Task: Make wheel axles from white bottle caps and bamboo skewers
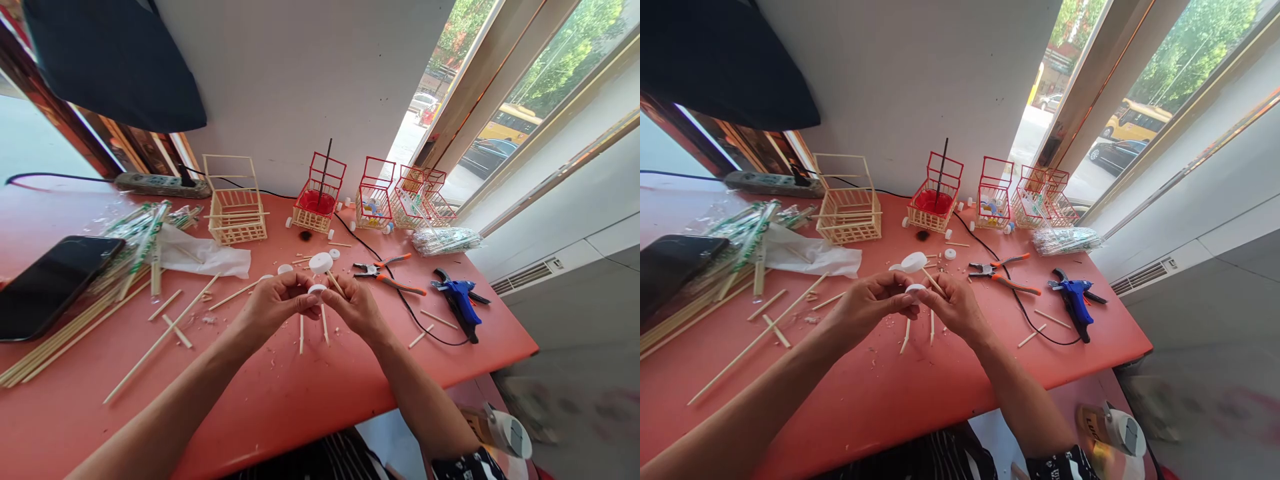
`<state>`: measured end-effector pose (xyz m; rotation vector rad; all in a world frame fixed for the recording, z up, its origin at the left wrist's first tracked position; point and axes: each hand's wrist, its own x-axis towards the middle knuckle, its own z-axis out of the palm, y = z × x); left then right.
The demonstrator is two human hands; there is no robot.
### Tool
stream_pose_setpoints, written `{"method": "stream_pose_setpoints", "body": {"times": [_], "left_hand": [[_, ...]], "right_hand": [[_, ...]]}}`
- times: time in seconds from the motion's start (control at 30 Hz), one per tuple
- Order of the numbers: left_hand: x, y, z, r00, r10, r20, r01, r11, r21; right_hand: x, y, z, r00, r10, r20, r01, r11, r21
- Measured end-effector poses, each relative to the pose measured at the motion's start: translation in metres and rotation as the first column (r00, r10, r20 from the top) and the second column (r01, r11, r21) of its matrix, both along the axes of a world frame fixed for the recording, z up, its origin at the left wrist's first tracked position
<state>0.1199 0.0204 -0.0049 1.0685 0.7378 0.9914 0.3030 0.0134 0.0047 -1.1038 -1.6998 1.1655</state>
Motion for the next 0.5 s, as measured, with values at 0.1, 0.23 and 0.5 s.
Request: {"method": "stream_pose_setpoints", "body": {"times": [0.1,0.23,0.5], "left_hand": [[-0.0004,-0.0017,0.0006,1.0,-0.018,0.009,0.018,1.0,0.001],[-0.0009,-0.0028,0.0003,0.999,-0.026,0.026,0.026,1.0,-0.002],[0.0032,-0.0005,0.0048,0.998,0.041,-0.049,-0.043,0.998,-0.055]], "right_hand": [[0.0003,-0.0005,-0.0009,1.0,0.02,0.0,-0.02,1.0,0.008],[0.001,-0.0007,-0.0023,0.999,0.045,-0.012,-0.045,0.999,0.025],[-0.0016,0.0015,-0.0058,0.998,-0.055,0.0,0.055,0.998,0.007]]}}
